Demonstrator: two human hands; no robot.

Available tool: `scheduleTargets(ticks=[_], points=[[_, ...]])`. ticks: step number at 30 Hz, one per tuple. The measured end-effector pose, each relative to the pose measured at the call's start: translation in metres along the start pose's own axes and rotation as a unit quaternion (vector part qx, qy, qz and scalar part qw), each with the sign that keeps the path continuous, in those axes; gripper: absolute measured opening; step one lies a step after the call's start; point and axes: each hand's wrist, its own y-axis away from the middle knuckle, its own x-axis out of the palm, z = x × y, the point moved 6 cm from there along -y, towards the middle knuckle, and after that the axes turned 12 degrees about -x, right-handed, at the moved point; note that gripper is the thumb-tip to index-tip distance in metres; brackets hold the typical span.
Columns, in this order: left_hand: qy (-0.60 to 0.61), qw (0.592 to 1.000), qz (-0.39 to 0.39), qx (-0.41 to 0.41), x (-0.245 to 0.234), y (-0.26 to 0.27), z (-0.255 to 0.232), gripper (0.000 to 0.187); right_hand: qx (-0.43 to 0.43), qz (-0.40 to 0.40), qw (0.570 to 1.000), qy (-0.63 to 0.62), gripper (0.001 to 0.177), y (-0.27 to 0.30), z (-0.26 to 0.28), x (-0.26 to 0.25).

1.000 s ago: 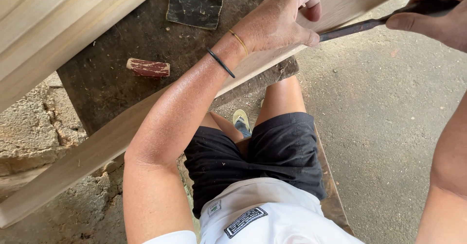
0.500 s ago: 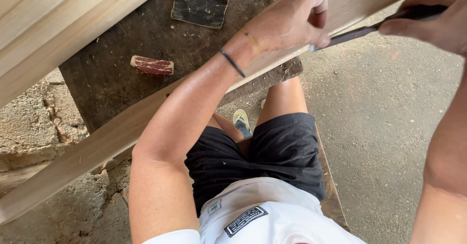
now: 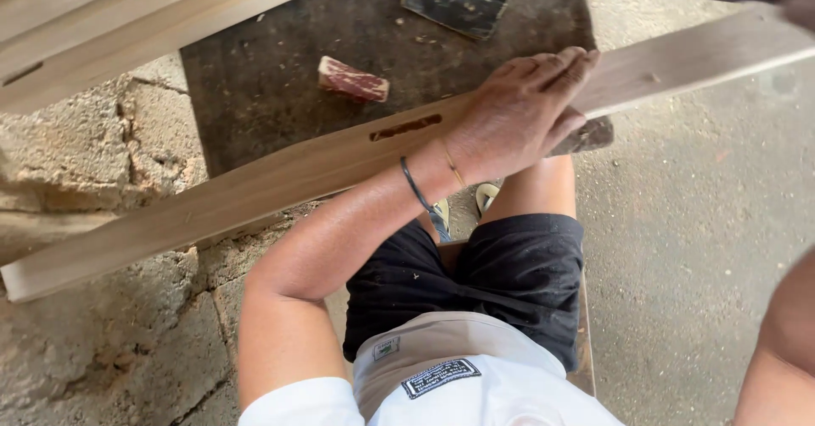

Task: The person uses a chisel to carve and smooth the surface of a long wooden plank resting on a workbench. They then use a piece of sandpaper to sand the plank's surface.

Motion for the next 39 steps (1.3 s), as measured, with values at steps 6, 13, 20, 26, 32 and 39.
scheduleTargets(ticks=[6,13,20,26,32,39], points=[[0.01,0.999,-0.02,-0.03,-0.031,0.034,0.015,0.046,-0.12,0.056,0.943,0.305,0.037,-0.068,0.077,0.037],[0.059,0.994,-0.082,-0.046,-0.081,0.091,0.044,0.041,-0.086,0.21,0.908,0.351,0.05,-0.126,0.135,0.108],[0.016,0.998,-0.027,-0.046,-0.089,0.12,0.071,0.048,-0.224,0.034,0.959,0.168,0.037,-0.131,0.187,0.179],[-0.04,0.992,-0.074,-0.093,-0.088,0.128,0.076,0.054,-0.237,0.062,0.969,0.013,0.025,-0.134,0.181,0.184],[-0.055,0.986,-0.126,-0.092,-0.09,0.129,0.075,0.057,-0.139,-0.013,0.958,-0.25,0.006,-0.073,0.195,0.064],[0.302,0.936,-0.166,-0.072,-0.094,0.109,0.055,0.031,0.005,-0.121,0.893,-0.433,0.004,-0.011,0.157,0.032]])
